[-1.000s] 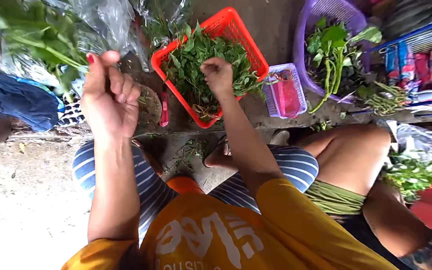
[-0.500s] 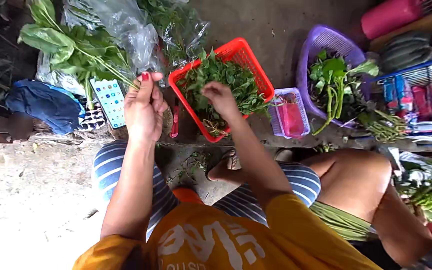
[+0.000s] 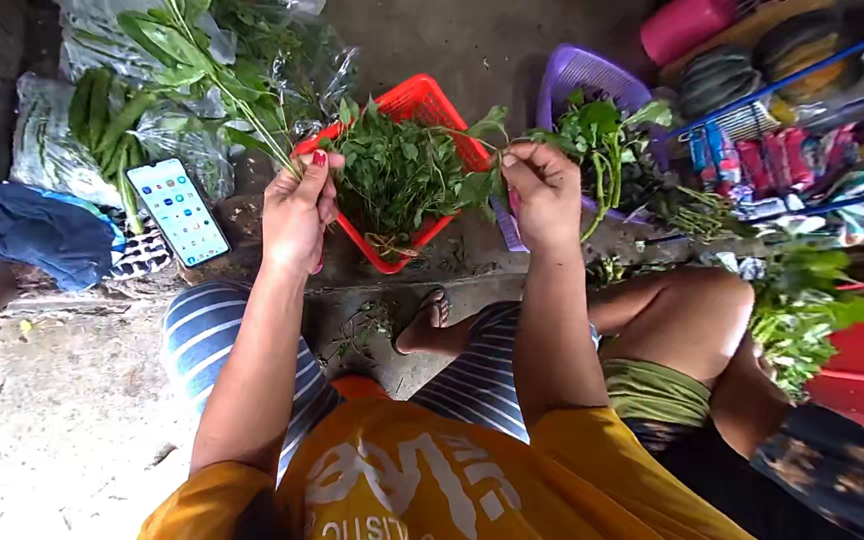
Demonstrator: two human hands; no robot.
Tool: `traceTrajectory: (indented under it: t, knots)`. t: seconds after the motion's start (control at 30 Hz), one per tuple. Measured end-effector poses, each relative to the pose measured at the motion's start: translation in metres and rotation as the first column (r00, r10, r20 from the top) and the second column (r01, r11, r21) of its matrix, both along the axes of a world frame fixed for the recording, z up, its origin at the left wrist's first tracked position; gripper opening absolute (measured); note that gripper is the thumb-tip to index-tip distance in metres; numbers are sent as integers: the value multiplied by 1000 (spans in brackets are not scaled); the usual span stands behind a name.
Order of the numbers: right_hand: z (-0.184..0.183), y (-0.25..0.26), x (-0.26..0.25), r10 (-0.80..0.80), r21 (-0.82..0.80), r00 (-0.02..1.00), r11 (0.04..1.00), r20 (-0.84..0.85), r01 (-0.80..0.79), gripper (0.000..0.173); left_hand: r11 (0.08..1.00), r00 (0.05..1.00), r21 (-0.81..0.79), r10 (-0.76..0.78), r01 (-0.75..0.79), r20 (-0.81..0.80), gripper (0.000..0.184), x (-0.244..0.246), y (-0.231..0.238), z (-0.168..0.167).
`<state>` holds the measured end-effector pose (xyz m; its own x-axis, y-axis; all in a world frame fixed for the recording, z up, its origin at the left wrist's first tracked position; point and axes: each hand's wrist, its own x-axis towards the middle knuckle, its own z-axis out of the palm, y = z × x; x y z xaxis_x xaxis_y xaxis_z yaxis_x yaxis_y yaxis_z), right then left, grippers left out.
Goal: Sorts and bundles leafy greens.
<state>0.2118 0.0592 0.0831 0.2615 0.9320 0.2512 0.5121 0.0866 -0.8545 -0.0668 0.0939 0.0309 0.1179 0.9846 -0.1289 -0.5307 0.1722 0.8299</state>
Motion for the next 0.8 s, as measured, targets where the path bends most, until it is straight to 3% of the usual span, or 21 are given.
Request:
traceTrajectory:
  t: [0.13, 0.37, 0.47, 0.57, 0.63, 0.73, 0.8]
  knots:
    - [2, -14, 3, 25, 43, 992, 999, -126, -20, 15, 995, 996, 48, -81, 82, -34, 16, 14, -2, -2]
    - [7, -29, 4, 162, 97, 964, 985, -211, -144, 22, 991, 999, 131, 20, -13, -49, 12, 21, 3, 4]
    - [14, -33, 14, 271, 45, 953, 962, -135, -268, 23, 897, 920, 427, 254, -109, -299, 21, 22, 4, -1]
    - [27, -36, 17, 381, -76, 924, 921, -21, -381, 18, 739, 809, 673, 382, 22, -446, 29, 17, 2, -1]
    - [38, -39, 5, 360, -135, 933, 925, 19, -354, 17, 747, 798, 638, 266, 184, -542, 29, 19, -4, -4]
    - [39, -22, 1, 360, -168, 933, 921, 18, -352, 18, 760, 760, 446, -96, 473, -642, 33, 23, -12, -2]
    - [34, -7, 4, 361, -157, 933, 921, 2, -356, 17, 749, 722, 309, -311, 586, -618, 33, 24, -15, 3]
